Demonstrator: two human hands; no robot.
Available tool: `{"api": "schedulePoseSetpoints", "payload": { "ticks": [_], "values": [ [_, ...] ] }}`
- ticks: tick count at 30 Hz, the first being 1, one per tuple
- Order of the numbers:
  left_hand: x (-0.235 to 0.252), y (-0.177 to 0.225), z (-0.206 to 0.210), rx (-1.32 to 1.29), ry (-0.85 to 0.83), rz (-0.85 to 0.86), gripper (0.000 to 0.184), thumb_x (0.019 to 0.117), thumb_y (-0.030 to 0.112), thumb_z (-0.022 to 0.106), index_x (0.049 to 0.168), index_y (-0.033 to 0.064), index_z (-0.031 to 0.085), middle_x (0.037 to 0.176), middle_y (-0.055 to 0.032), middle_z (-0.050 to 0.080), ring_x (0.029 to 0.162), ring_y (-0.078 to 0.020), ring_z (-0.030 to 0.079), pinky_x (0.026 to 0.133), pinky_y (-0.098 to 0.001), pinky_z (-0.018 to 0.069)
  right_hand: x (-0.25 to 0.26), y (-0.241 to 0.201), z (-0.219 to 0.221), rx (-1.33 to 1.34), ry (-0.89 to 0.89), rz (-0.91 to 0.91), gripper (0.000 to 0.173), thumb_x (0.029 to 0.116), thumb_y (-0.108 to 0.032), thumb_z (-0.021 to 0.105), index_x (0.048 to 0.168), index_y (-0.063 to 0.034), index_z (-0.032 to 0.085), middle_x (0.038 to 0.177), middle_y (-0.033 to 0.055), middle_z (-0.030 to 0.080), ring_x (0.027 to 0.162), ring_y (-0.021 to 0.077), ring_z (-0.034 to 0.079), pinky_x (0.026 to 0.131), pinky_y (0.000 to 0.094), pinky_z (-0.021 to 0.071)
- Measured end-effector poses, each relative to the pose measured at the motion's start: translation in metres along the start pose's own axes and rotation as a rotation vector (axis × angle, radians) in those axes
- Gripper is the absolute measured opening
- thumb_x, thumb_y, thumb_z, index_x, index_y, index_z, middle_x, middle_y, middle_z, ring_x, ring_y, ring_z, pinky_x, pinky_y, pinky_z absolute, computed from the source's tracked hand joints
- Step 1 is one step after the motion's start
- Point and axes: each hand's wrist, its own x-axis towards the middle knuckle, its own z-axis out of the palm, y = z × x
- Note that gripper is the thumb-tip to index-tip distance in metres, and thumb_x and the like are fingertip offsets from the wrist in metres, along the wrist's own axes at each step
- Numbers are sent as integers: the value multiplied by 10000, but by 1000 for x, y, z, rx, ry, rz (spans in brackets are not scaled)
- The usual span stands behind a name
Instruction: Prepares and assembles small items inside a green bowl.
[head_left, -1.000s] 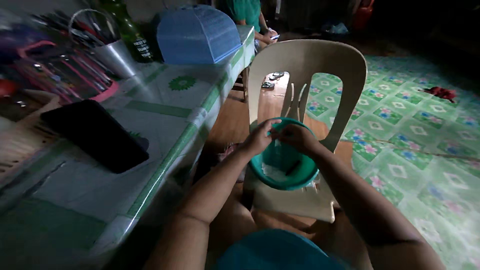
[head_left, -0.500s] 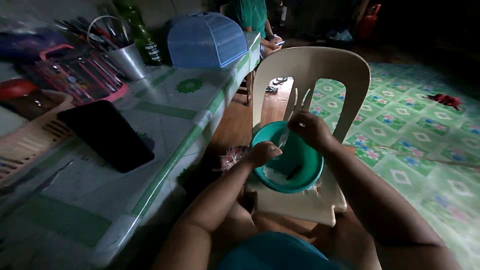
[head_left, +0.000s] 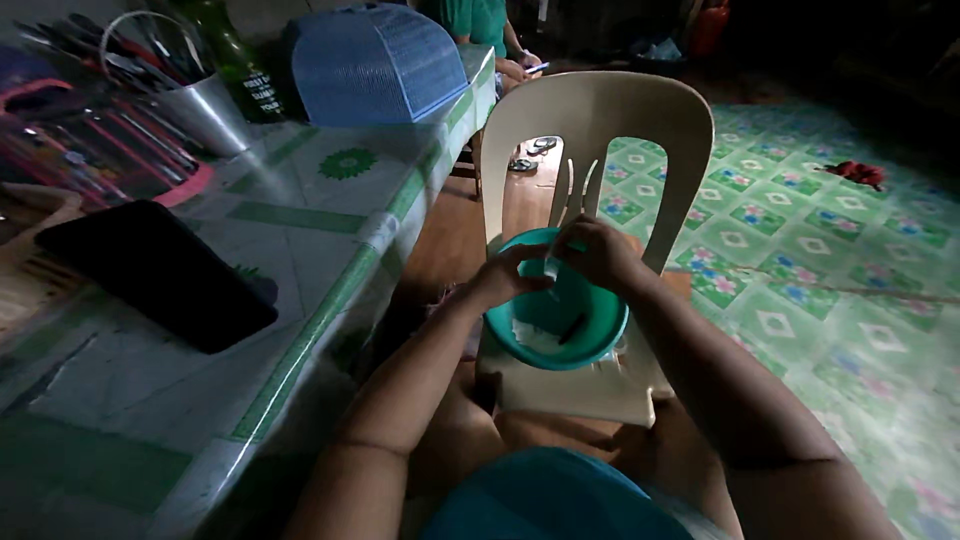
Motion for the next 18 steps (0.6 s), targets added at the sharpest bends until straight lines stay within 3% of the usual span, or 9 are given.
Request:
{"api": "schedulePoseSetpoints", "payload": {
  "ticks": [2, 5, 11, 15, 18],
  "values": [
    [2, 5, 3, 41, 14, 23, 440, 957, 249, 738, 1316, 18, 632, 1325, -161, 632, 1223, -280, 601, 1060, -465, 476, 2, -1, 3, 19, 14, -23, 102, 937, -94, 703, 972, -9, 748, 1091, 161, 693, 1075, 298, 648, 960, 494, 518],
    [6, 2, 10, 78, 87, 151, 188, 1012, 168, 647, 1073, 16, 741, 1062, -134, 701, 1015, -232, 665, 943, -429, 534, 2, -6, 4, 55, 2, 8, 77, 933, -45, 704, 979, 0, 746, 1088, 159, 686, 1082, 281, 642, 970, 472, 516],
    [11, -8, 17, 139, -13, 138, 203, 1025, 207, 633, 1057, 62, 771, 1082, -106, 705, 1070, -233, 651, 978, -434, 516, -6, -6, 8, 30, 97, -35, 75, 938, -55, 687, 947, -6, 743, 1062, 137, 698, 1067, 274, 646, 954, 470, 521],
    [12, -14, 26, 207, -84, 118, 232, 1035, 212, 603, 1119, 84, 778, 1145, -113, 707, 1153, -272, 627, 1044, -458, 477, -10, -6, 5, 61, 112, -51, 73, 935, -57, 688, 928, -10, 743, 1078, 131, 696, 1089, 264, 641, 965, 472, 518],
    [11, -21, 33, 217, -29, 161, 199, 994, 202, 658, 1051, 67, 793, 1104, -130, 725, 1121, -294, 643, 999, -480, 496, -13, -4, 8, 69, 130, -73, 71, 924, -58, 690, 920, -14, 746, 1075, 127, 698, 1082, 257, 645, 963, 476, 523]
  ]
}}
